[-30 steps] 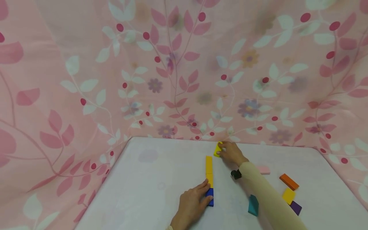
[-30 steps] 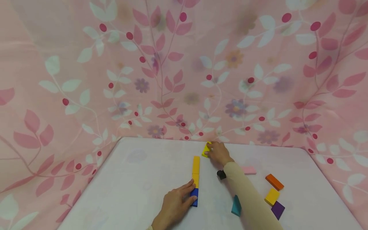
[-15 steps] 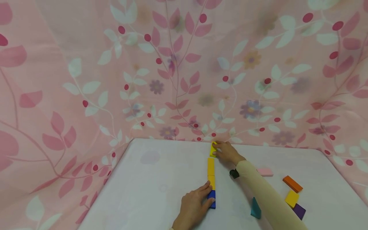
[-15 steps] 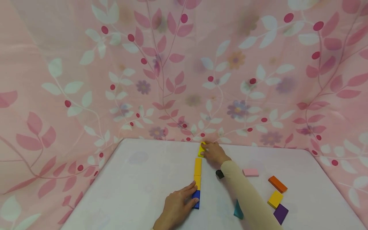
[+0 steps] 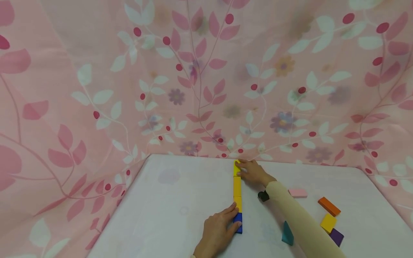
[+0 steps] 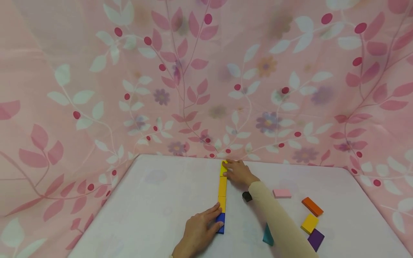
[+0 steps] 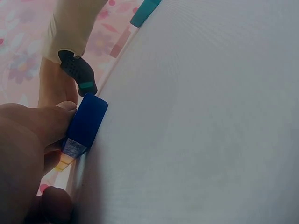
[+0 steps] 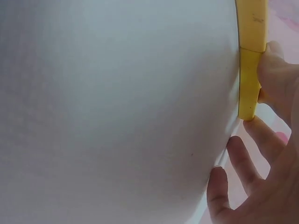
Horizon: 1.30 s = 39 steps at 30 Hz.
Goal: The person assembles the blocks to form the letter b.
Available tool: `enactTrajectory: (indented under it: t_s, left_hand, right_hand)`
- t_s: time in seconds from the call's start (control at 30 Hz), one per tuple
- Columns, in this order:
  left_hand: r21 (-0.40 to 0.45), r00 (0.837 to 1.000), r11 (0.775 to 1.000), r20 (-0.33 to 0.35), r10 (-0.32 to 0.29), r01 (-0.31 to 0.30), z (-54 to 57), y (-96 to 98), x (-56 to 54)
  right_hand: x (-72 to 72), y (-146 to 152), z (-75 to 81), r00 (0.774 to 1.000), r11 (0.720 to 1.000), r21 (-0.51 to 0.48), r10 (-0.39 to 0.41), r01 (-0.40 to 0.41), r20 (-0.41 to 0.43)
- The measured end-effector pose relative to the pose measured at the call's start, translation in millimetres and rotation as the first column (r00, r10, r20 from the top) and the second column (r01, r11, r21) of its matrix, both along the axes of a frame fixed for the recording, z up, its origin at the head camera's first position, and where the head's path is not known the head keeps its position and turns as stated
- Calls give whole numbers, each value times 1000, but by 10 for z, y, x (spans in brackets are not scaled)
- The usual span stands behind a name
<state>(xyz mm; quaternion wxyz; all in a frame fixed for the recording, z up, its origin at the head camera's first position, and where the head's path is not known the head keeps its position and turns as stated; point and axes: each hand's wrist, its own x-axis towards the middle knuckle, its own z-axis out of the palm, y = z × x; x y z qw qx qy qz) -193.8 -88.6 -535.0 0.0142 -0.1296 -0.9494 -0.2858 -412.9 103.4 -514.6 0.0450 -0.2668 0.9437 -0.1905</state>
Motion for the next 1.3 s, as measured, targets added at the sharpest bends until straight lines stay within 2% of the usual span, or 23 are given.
enactTrajectory:
  t_s: [0.3,0.5,0.7,0.9,1.3]
  left_hand:
    - [5,1000,1000,6,-5,5,13,32,-49]
    - [4,1000,1000,-1,-4,4,27,40,-73]
    - [-2,1000,1000,-1,1,-1,27,42,-59]
    - [-5,1000,1000,29,10,-10,26,34,-44]
    - [2,996,1000,92,18,-18,2,10,-39]
  right_hand:
    - [-35,105,4,998,992,-107,60,-63,-28]
    - [-23,119,33,998,987,-153,57,-57,-10]
    - [-4,106,2,999,988,-149,35,-29,40]
    - [18,91,-49,996,988,-156,8,6,89]
    - [38,49,-91,995,992,-121,-16,28,101]
